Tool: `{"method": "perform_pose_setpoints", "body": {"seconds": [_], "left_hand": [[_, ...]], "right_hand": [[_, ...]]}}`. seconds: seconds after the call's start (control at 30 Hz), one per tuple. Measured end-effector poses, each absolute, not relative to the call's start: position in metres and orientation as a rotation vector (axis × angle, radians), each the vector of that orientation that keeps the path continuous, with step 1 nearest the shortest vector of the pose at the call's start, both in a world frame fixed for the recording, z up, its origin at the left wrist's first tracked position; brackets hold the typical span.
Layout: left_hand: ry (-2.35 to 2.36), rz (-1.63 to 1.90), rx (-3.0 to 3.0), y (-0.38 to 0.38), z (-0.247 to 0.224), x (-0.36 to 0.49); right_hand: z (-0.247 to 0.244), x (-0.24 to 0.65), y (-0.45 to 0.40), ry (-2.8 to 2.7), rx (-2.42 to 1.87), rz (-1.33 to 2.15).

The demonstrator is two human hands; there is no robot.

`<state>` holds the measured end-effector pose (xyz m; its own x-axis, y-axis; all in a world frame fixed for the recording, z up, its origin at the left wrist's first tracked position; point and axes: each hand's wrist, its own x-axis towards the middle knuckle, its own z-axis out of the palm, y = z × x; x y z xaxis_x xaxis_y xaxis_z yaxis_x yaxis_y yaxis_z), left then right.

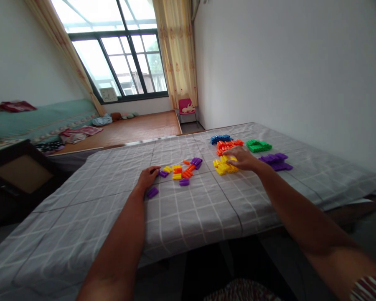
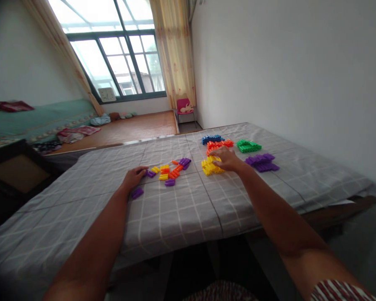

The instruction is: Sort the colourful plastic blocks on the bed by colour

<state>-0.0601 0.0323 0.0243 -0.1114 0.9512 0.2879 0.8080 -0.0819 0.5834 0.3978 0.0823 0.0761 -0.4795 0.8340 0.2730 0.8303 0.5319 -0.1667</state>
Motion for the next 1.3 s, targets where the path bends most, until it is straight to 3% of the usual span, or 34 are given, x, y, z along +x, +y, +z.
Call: {"method": "perform_pose_setpoints", "body": {"seconds": [0.23, 0.47, 0.73, 1.03, 1.3], "left_hand": [[2.000, 0.912, 1.964, 0.031, 0.024, -0.057], [1.981, 0.923, 2.017, 0.030, 0.020, -0.055], [1.996, 0.998, 1.956, 0.024, 0.035, -0.040], [1.467, 0.335, 2.477, 0.064, 0.053, 0.008], [2.014, 0.197, 2.326, 0.061, 0.077, 0.006]], "right_hand": [[0.065, 0.399, 0.066, -2.496, -1.354, -0.019], [0.082, 0.324, 0.042, -2.527, -0.883, 0.199], [0.047, 0.264, 0.041, -2.527, -0.997, 0.311], [0.032, 0.280, 0.035, -2.625, -0.803, 0.365], [0.042, 0.302, 0.020, -2.701, -0.802, 0.395]]}}
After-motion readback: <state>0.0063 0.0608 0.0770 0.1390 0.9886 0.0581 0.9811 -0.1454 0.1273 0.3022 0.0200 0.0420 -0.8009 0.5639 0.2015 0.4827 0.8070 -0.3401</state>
